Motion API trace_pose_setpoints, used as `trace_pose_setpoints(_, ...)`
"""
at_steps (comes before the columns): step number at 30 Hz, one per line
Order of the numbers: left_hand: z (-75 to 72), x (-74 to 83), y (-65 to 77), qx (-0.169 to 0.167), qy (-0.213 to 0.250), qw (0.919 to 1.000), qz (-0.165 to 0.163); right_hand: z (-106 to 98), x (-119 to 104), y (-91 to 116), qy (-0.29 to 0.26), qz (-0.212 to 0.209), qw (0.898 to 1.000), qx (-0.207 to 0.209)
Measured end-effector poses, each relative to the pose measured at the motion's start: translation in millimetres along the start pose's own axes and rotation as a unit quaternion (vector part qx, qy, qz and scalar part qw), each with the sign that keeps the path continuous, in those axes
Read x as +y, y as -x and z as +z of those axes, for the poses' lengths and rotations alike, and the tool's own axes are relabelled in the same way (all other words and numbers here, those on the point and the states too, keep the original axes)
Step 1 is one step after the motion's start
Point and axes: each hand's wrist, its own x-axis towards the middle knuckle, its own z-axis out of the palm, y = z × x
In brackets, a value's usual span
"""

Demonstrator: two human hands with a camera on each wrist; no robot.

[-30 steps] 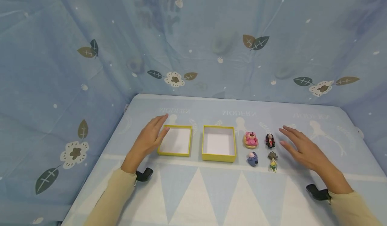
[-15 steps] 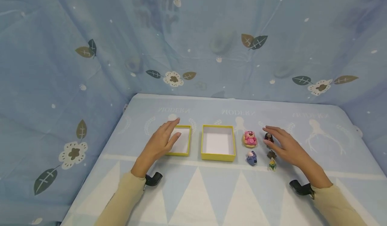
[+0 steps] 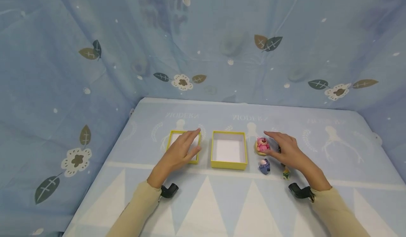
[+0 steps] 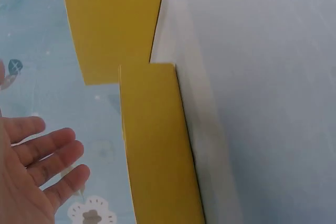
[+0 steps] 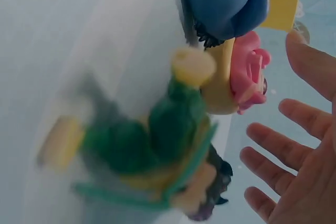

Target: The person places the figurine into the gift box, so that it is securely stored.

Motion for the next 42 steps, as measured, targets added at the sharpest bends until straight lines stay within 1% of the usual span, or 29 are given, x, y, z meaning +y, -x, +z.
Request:
trace_pose_setpoints(4,2.3,5.2,-3.7,-0.030,0.004,0.9994,-0.015,4,-1,-5,0.000,-0.001,1.000,-0.010)
trace_pose_setpoints(7,4.1,8.8,-6.3,-0.054,0.018,0.9980,-0.028,7,-2,-7,0.006,-0.002,1.000,-0.017)
trace_pose_setpoints(12,6.8,15.0,-12.5,-0.097,0.037,0.9928,-0.060,9,-1,-9,0.020,0.009,0.999,-0.028)
trace_pose_setpoints(14,8.1,17.8,-16.0,-0.107,0.042,0.9911,-0.067,9,0,-9,0.025,0.019,0.999,-0.033)
trace_pose_setpoints(17,11.1,21.7,-22.7,-0.110,0.044,0.9910,-0.063,8,2,-10,0.030,0.026,0.999,-0.031)
trace_pose_setpoints(21,17.6,25.0,-32.2,-0.105,0.044,0.9923,-0.048,7,6,-10,0.034,0.019,0.999,-0.024)
trace_pose_setpoints(24,22.3,26.2,-36.5,-0.115,0.048,0.9912,-0.045,8,7,-12,0.033,0.016,0.999,-0.029)
trace_pose_setpoints(28,26.9,26.5,-38.8,-0.129,0.041,0.9899,-0.041,8,7,-15,0.027,0.015,0.999,-0.043)
trace_pose_setpoints(31,29.5,25.8,-39.8,-0.134,0.031,0.9899,-0.034,7,7,-16,0.027,0.015,0.998,-0.057)
trace_pose_setpoints(34,30.7,25.4,-39.7,-0.137,0.031,0.9895,-0.031,5,9,-16,0.030,0.014,0.997,-0.075)
trace_pose_setpoints(37,31.7,25.1,-39.2,-0.137,0.039,0.9893,-0.032,3,11,-17,0.035,0.011,0.996,-0.084)
trace_pose_setpoints(42,33.5,24.4,-38.9,-0.141,0.056,0.9876,-0.040,2,12,-18,0.039,0.008,0.996,-0.081)
